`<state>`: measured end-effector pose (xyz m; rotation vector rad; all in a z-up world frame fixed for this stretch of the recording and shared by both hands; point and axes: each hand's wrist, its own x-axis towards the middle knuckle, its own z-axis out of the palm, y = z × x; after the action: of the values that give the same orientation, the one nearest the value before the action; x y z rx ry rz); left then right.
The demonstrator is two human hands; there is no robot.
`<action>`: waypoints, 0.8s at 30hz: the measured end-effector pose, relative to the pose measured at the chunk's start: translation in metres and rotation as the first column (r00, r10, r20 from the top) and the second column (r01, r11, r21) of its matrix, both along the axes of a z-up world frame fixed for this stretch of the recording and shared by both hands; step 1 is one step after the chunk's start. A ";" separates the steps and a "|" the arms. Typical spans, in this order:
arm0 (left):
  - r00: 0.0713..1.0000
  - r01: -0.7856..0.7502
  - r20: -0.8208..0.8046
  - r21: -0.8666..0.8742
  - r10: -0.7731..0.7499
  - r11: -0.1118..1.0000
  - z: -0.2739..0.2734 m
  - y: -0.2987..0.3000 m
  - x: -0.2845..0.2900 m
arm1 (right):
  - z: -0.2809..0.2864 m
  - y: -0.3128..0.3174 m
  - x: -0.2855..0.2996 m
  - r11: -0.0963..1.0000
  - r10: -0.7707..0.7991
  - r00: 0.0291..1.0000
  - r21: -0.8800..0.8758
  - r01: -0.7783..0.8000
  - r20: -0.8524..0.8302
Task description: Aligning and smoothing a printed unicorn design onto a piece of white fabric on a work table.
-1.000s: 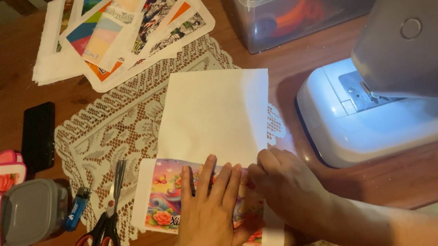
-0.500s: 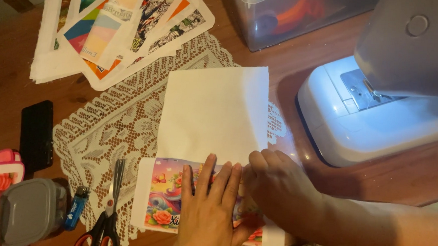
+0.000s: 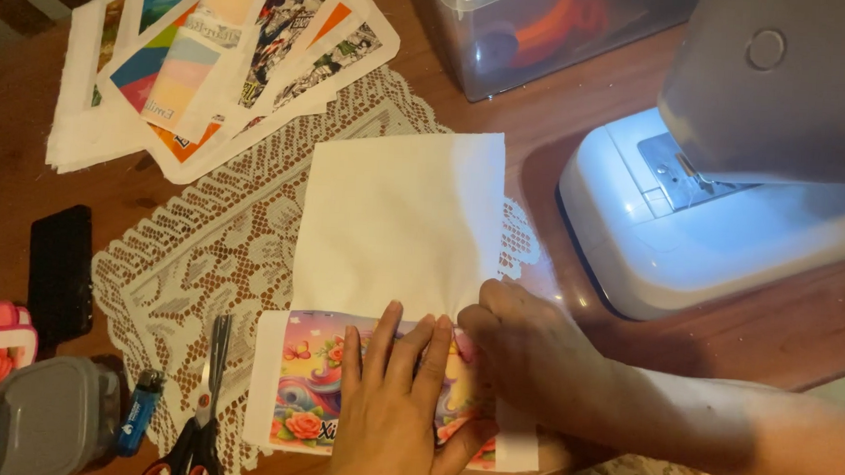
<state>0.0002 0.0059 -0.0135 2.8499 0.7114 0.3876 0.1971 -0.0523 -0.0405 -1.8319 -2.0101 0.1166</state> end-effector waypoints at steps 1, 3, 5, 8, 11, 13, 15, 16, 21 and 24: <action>1.000 0.004 0.005 -0.019 -0.004 1.000 -0.001 0.000 -0.001 | -0.002 0.000 0.001 1.000 -0.010 1.000 -0.020 0.009 -0.014; 1.000 0.002 0.014 -0.066 -0.001 0.998 0.001 0.001 -0.001 | 0.003 0.002 0.002 0.995 0.087 0.954 0.027 -0.098 0.286; 1.000 -0.002 0.026 -0.112 0.005 0.994 0.002 0.002 -0.001 | 0.006 0.002 0.003 0.976 0.158 0.810 0.037 -0.216 0.564; 1.000 0.000 0.029 -0.158 0.004 0.987 0.004 0.003 -0.001 | 0.007 0.001 0.003 0.992 0.000 0.987 0.124 0.020 -0.158; 1.000 0.000 0.026 -0.226 0.006 0.974 0.007 0.004 -0.002 | 0.006 0.001 0.002 0.997 -0.040 0.976 0.051 0.053 -0.215; 1.000 -0.002 0.003 -0.231 0.003 0.973 0.009 0.005 -0.002 | 0.003 0.002 0.001 0.995 0.026 1.000 0.099 -0.025 -0.002; 1.000 -0.008 0.007 -0.202 0.010 0.979 0.007 0.004 -0.002 | 0.001 0.002 0.000 0.999 0.003 1.000 0.043 -0.003 0.004; 1.000 -0.014 0.010 -0.174 0.016 0.985 0.006 0.003 -0.002 | 0.000 0.002 -0.001 1.000 -0.020 1.000 -0.014 0.021 0.010; 1.000 -0.024 0.010 -0.135 0.025 0.991 0.006 0.002 -0.001 | -0.006 0.001 -0.005 0.999 0.027 0.970 0.012 -0.030 0.242; 0.999 -0.026 0.018 -0.116 0.028 0.993 0.007 0.000 -0.001 | -0.002 0.002 -0.009 0.998 0.049 0.934 0.028 -0.063 0.355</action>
<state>-0.0005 0.0060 -0.0061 2.7266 0.7445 0.3651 0.1879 -0.0500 -0.0426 -1.8765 -2.2858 -0.2546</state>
